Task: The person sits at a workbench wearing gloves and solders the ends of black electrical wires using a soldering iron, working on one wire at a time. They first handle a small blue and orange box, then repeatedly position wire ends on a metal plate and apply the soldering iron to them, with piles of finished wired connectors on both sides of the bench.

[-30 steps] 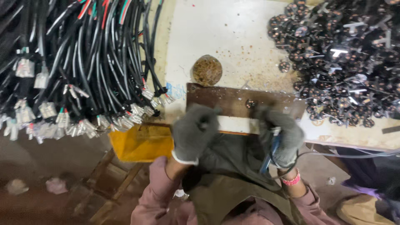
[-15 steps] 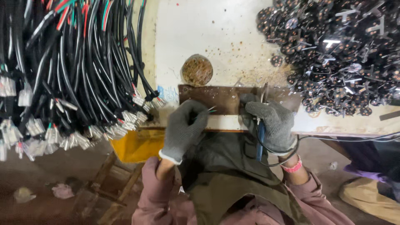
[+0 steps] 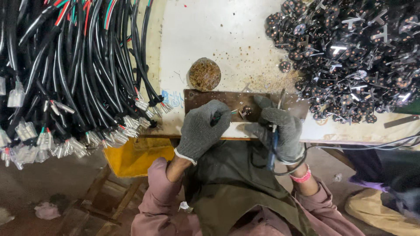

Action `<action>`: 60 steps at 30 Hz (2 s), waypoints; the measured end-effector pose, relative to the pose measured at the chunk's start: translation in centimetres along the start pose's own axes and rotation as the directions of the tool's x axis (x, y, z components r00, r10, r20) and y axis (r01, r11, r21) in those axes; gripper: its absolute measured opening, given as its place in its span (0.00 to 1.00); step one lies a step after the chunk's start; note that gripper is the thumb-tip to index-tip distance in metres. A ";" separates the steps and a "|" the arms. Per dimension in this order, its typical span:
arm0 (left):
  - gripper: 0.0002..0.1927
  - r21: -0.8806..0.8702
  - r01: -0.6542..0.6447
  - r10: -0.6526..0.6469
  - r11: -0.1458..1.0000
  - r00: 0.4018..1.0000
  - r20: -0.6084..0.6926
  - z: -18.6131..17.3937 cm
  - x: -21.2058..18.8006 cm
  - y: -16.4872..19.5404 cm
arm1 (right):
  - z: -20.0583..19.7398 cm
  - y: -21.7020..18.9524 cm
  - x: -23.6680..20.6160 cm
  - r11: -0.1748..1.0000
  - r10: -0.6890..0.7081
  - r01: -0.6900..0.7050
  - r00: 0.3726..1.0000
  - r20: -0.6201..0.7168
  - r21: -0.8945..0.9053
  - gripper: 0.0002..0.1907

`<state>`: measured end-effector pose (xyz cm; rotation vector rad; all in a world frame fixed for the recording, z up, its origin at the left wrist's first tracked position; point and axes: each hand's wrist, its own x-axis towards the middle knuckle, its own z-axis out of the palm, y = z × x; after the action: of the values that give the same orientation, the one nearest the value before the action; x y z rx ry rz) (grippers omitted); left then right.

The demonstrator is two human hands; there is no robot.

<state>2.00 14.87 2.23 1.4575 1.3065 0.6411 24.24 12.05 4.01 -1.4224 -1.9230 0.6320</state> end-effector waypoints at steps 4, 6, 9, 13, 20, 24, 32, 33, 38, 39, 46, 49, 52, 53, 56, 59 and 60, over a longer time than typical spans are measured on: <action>0.07 0.090 0.002 -0.002 0.996 1.000 0.000 0.5 0.0 0.4 | 0.9 0.0 -0.2 0.997 0.031 -0.033 0.999 0.022 0.065 0.19; 0.07 0.134 -0.043 0.048 0.990 0.998 -0.032 0.7 0.0 0.7 | 1.4 -0.3 -0.4 0.992 0.010 -0.007 1.000 0.019 -0.125 0.21; 0.09 0.104 -0.112 0.120 0.988 0.990 -0.080 0.4 -0.3 0.9 | 1.8 -0.5 -0.2 0.997 -0.009 0.004 0.998 -0.059 -0.081 0.24; 0.05 -0.184 0.149 -0.157 0.972 0.987 -0.032 -1.3 -1.2 0.3 | 1.3 0.1 1.6 0.996 -0.084 0.083 0.995 0.050 0.014 0.19; 0.04 -0.118 0.106 -0.114 0.987 0.991 -0.068 -2.2 -1.7 0.2 | 1.4 -1.8 2.8 0.995 -0.037 0.051 0.988 0.150 -0.091 0.15; 0.06 0.222 -0.068 0.094 0.973 0.989 -0.110 -1.0 -1.2 0.8 | 1.2 -1.5 0.7 0.983 0.055 -0.079 0.987 0.148 0.166 0.15; 0.05 0.298 -0.104 0.156 0.949 0.975 -0.156 0.2 -1.4 0.6 | 0.5 0.8 -4.2 0.995 0.019 -0.024 0.998 0.053 0.101 0.12; 0.06 0.301 -0.120 0.176 0.946 0.970 -0.166 0.3 -1.5 0.6 | 0.6 0.8 -4.3 0.992 0.055 -0.059 0.998 0.036 0.115 0.12; 0.05 0.347 -0.137 0.207 0.928 0.963 -0.172 0.5 -1.6 0.7 | 0.7 -0.3 -3.3 0.978 0.151 -0.157 0.987 0.053 0.138 0.11; 0.05 0.352 -0.149 0.219 0.924 0.961 -0.170 0.5 -1.5 0.8 | 0.6 -0.5 -3.0 0.978 0.161 -0.168 0.985 0.068 0.125 0.10; 0.07 0.330 -0.156 0.219 0.931 0.962 -0.163 0.2 -1.4 0.9 | 0.5 -0.7 -2.6 0.989 0.131 -0.138 0.986 0.103 0.059 0.10; 0.07 0.315 -0.144 0.201 0.938 0.967 -0.159 0.3 -1.4 0.9 | 0.7 -0.6 -2.6 0.992 0.107 -0.115 0.987 0.119 0.058 0.10; 0.06 0.318 -0.132 0.209 0.939 0.952 -0.222 0.8 -1.4 1.1 | 0.7 -0.5 -2.7 0.992 0.099 -0.109 0.985 0.139 0.062 0.10; 0.06 0.361 -0.148 0.244 0.921 0.940 -0.238 1.0 -1.4 1.2 | 0.7 -0.5 -2.8 0.992 0.099 -0.108 0.986 0.136 0.063 0.10; 0.08 0.429 -0.168 0.292 0.888 0.925 -0.242 1.5 -1.4 1.3 | 0.6 -0.5 -3.0 0.992 0.095 -0.106 0.985 0.147 0.069 0.10; 0.08 0.454 -0.163 0.301 0.876 0.921 -0.249 1.6 -1.4 1.1 | 0.8 -0.2 -3.2 0.993 0.093 -0.102 0.986 0.136 0.065 0.11; 0.07 0.460 -0.160 0.304 0.873 0.916 -0.260 1.6 -1.4 1.0 | 0.8 -0.1 -3.3 0.993 0.088 -0.097 0.988 0.127 0.065 0.11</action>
<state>3.45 13.12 2.99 1.9595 1.6136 0.8145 24.18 8.83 2.83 -1.4645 -1.9168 0.8420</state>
